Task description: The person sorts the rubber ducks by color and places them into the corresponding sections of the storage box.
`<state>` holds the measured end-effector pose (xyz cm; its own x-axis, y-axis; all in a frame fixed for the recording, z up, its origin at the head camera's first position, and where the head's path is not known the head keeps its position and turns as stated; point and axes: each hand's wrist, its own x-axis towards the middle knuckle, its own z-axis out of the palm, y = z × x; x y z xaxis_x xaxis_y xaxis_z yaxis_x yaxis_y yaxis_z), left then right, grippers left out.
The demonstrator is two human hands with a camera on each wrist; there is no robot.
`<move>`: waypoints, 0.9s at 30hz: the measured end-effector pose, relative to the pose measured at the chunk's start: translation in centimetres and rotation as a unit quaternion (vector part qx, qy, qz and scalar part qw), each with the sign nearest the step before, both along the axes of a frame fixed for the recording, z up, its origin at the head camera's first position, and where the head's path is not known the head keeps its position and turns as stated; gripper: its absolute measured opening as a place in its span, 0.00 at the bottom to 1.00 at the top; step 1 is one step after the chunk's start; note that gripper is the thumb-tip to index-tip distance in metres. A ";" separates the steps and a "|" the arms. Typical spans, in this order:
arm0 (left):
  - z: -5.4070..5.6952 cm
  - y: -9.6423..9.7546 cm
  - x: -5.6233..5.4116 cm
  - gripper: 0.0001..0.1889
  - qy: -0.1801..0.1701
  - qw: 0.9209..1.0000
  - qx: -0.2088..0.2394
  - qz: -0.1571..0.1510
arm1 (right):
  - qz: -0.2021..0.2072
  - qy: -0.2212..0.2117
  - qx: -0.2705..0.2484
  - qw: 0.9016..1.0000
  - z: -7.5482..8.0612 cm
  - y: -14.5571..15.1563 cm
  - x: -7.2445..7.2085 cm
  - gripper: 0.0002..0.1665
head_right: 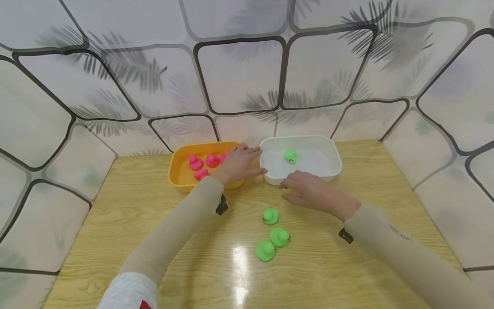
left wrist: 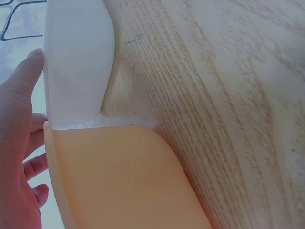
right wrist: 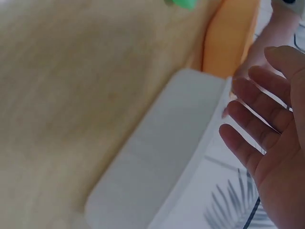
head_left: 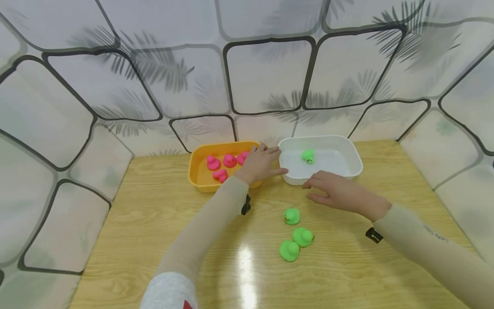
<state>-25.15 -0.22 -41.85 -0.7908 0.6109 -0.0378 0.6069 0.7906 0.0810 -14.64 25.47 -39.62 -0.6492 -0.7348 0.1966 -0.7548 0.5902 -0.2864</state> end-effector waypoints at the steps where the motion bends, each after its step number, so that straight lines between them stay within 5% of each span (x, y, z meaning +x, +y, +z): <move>1: 0.0 0.0 0.0 0.43 -0.001 1.000 0.000 -0.001 | 0.006 -0.002 0.003 1.000 -0.3 0.0 0.5 0.11; 9: 0.1 -0.1 0.0 0.43 -0.006 1.000 0.001 -0.004 | 0.042 -0.010 0.018 0.999 -2.5 0.2 3.3 0.13; 17: -0.2 -0.1 0.0 0.43 -0.004 1.000 0.008 -0.004 | 0.018 -0.091 0.019 0.995 -3.8 0.3 5.8 0.19; 27: 0.0 -0.1 0.0 0.43 -0.001 1.000 0.008 -0.005 | 0.060 -0.018 -0.027 0.998 -5.5 0.1 7.2 0.18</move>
<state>-25.20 -0.29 -41.90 -0.7842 0.6199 -0.0292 0.6151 0.7826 0.0956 -7.48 25.58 -45.10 -0.5639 -0.7970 0.2161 -0.8079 0.4782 -0.3444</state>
